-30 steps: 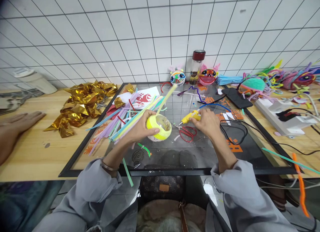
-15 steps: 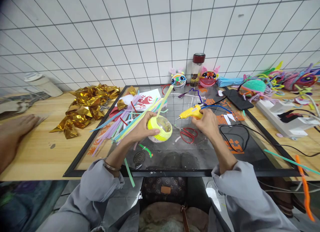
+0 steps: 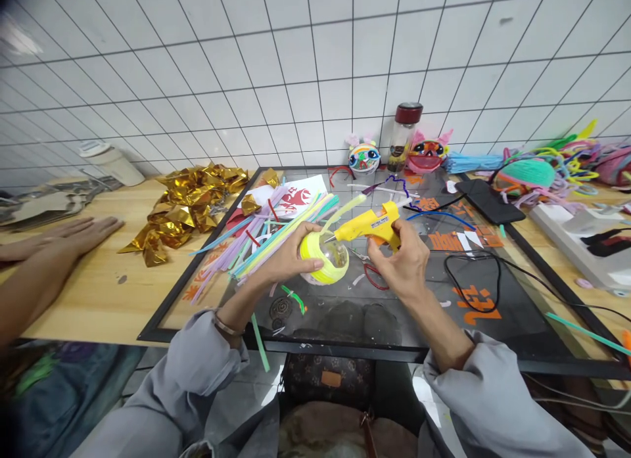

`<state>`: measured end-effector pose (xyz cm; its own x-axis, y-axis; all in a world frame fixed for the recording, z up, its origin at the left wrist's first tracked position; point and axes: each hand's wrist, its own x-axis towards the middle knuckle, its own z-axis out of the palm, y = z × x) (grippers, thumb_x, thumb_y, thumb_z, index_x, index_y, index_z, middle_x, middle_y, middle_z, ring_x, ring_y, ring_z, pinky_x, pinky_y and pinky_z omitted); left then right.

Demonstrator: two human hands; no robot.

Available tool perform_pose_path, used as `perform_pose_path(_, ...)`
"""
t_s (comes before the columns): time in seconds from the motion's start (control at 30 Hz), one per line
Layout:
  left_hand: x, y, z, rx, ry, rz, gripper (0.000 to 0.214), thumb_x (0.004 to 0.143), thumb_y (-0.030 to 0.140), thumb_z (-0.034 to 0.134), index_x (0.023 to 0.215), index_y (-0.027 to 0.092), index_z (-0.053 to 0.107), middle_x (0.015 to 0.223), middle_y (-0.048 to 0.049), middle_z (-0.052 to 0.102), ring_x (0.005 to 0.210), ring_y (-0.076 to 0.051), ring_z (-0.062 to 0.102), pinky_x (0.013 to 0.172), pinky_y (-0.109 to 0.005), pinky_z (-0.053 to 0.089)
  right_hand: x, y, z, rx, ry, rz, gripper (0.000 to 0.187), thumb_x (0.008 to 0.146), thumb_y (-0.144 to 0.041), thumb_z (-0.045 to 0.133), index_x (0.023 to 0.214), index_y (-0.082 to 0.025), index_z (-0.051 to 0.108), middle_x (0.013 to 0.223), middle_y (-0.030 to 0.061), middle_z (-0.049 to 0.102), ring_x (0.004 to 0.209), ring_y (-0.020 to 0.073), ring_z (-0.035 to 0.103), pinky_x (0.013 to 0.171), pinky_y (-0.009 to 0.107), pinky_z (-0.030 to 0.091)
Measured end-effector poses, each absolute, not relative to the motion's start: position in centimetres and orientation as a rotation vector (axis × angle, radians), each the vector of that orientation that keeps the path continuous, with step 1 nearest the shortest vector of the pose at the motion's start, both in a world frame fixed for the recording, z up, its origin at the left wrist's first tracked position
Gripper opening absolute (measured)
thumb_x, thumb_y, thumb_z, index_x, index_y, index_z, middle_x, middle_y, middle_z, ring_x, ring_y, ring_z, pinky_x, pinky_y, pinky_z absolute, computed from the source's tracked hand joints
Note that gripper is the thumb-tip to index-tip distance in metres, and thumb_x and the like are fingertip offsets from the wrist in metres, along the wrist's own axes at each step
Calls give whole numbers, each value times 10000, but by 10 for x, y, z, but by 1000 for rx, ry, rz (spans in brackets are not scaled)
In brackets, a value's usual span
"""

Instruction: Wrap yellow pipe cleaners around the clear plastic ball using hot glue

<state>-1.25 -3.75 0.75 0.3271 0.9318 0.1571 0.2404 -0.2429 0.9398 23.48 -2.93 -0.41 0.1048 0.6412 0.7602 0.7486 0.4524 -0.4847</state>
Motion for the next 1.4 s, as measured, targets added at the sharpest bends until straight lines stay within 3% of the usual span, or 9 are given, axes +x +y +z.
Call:
perform_pose_path(0.27, -10, -38, 7, 1667, 1003, 968, 711, 591, 459, 825, 1156, 180, 495, 1026, -30, 555, 821, -150, 508, 734, -260, 453, 235, -31, -4, -1275, -1642, -204, 269, 776, -434, 628, 932, -219, 582, 832, 54, 690, 705, 206, 634, 658, 335, 514)
perform_pose_path(0.7, -14, -38, 7, 1775, 986, 927, 722, 602, 506, 844, 1180, 172, 569, 1155, -73, 604, 998, -229, 570, 877, -324, 475, 233, -38, 4, -1331, -1665, -131, 237, 799, -434, 599, 907, -227, 556, 828, 76, 685, 717, 227, 643, 680, 366, 513)
perform_pose_path(1.07, -14, -38, 8, 1777, 984, 901, 695, 614, 466, 836, 1193, 184, 574, 1125, -58, 594, 923, -198, 560, 814, -301, 472, 235, -35, 1, -1316, -1662, -188, 223, 797, -434, 601, 890, -241, 536, 790, 44, 660, 699, 214, 634, 674, 351, 525)
perform_pose_path(1.4, -14, -38, 8, 1791, 976, 911, 702, 606, 467, 846, 1192, 187, 582, 1220, -88, 599, 1020, -242, 579, 886, -343, 483, 236, -36, 3, -1331, -1661, -156, 210, 783, -411, 597, 889, -241, 536, 808, 53, 658, 707, 217, 622, 685, 363, 516)
